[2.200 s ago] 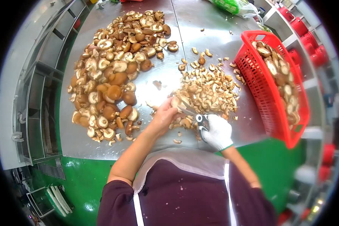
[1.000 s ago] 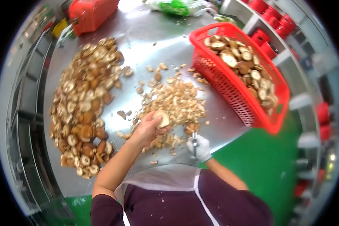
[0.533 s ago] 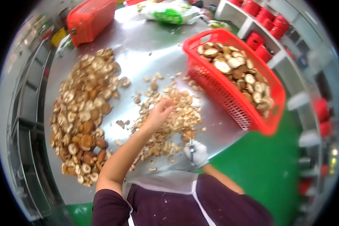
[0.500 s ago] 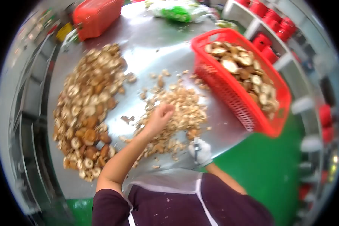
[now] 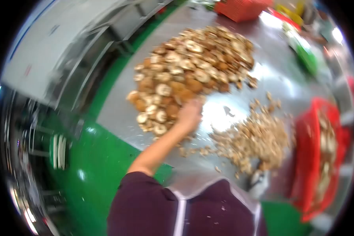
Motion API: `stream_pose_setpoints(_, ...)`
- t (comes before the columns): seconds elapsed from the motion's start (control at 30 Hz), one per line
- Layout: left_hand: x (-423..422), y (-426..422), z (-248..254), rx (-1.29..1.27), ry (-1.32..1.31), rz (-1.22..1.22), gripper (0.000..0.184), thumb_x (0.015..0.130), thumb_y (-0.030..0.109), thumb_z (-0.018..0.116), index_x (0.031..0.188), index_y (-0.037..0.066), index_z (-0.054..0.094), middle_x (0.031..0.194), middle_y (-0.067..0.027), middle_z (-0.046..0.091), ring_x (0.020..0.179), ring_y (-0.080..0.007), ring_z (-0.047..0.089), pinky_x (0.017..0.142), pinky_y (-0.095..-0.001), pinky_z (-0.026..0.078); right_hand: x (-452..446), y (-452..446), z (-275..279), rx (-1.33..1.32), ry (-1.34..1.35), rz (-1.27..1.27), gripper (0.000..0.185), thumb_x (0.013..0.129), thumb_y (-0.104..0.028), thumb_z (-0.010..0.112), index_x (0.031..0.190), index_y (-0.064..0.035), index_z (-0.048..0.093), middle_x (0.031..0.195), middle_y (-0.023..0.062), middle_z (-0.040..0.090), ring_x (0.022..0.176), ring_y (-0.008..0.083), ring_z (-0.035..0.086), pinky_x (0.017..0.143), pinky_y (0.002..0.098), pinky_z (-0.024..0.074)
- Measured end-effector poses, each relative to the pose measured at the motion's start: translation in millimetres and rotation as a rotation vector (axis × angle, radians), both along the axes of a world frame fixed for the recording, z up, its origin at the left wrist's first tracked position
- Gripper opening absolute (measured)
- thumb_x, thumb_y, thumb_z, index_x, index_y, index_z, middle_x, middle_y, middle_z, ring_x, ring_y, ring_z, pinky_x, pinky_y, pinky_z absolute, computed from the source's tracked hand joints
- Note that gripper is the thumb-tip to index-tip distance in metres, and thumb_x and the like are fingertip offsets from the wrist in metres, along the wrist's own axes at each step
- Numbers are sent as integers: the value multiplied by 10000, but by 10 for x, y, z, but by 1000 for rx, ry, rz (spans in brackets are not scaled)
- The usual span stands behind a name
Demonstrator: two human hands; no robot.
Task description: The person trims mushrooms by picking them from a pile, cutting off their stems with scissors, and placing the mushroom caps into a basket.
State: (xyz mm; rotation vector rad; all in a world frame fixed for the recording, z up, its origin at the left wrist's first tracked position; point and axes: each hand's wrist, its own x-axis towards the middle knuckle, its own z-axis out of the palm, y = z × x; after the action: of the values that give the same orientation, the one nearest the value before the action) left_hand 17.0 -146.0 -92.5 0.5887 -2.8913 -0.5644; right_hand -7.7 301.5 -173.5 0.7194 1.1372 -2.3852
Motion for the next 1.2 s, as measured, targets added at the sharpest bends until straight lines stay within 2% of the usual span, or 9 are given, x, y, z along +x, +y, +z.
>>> stream_pose_setpoints(0.03, -84, -8, -20, 13, -162, 36, 588, 717, 195, 745, 1225, 57, 483, 1170, -201, 510, 1042, -369, 560, 815, -476, 506, -133, 72, -397, -231, -4, -223, 190, 1012, -212, 468, 922, -70, 556, 698, -25, 418, 591, 76, 408, 509, 198, 343)
stream_pose_setpoints(0.1, -305, -46, -369, -83, -111, 34, 433, 807, 143, 633, 1206, 45, 497, 1133, -238, 514, 961, -423, 584, 782, -478, 519, -74, 346, -758, 295, 298, 90, 185, 1009, -205, 491, 980, -48, 583, 794, -31, 515, 599, 58, 424, 499, 200, 356)
stream_pose_setpoints(0.13, -361, -47, -369, -38, -48, 56, 361, 839, 116, 580, 1183, 31, 512, 1072, -240, 537, 919, -410, 603, 770, -460, 523, 92, -27, -188, 823, 616, 269, 151, 1004, -181, 498, 960, -66, 586, 823, -37, 523, 602, 50, 433, 503, 180, 364)
stream_pose_setpoints(0.23, -461, -119, -268, 326, 148, 189, 283, 825, 126, 581, 1087, 25, 548, 1012, -256, 606, 890, -372, 635, 781, -473, 523, 62, -463, 303, 582, 289, 176, 92, 967, -130, 513, 941, -74, 582, 795, -31, 517, 602, 68, 456, 514, 185, 380)
stream_pose_setpoints(0.33, -380, 52, 151, 1463, 327, 201, 285, 873, 71, 544, 1157, 73, 526, 939, -93, 626, 775, -213, 664, 585, -313, 543, 217, -684, 805, 963, 676, 460, 41, 895, -108, 570, 923, -79, 576, 748, 7, 536, 617, 134, 517, 536, 248, 426)
stream_pose_setpoints(0.47, -148, 468, 526, 1989, 297, -209, 555, 826, 39, 524, 1360, 87, 381, 1310, -178, 508, 1165, -366, 572, 890, -420, 552, 132, -1113, 1423, 1569, 997, 621, 255, 761, -248, 707, 893, -64, 590, 762, 129, 594, 723, 318, 604, 651, 419, 479)
stream_pose_setpoints(0.6, -117, 786, 571, 2104, 210, -261, 635, 806, -55, 443, 1414, 54, 294, 1319, -164, 465, 1166, -332, 562, 953, -401, 521, -24, -1293, 1780, 1625, 922, 776, 257, 734, -267, 683, 899, -73, 647, 814, 153, 661, 781, 332, 642, 717, 412, 509)
stream_pose_setpoints(0.73, -96, 1009, 649, 1800, 4, -223, 675, 804, -82, 446, 1443, 58, 279, 1378, -136, 429, 1223, -221, 502, 1027, -404, 458, -85, -1239, 1781, 1708, 987, 803, 256, 735, -277, 688, 876, -71, 633, 815, 155, 643, 771, 354, 636, 696, 444, 515)
stream_pose_setpoints(1.2, -103, 1327, 582, 2063, 23, -252, 640, 819, -93, 421, 1429, 38, 280, 1269, -145, 504, 1176, -226, 527, 1012, -354, 434, -2, -1157, 1794, 1737, 928, 896, 255, 746, -336, 686, 796, -93, 627, 705, 128, 640, 661, 326, 646, 603, 435, 523)
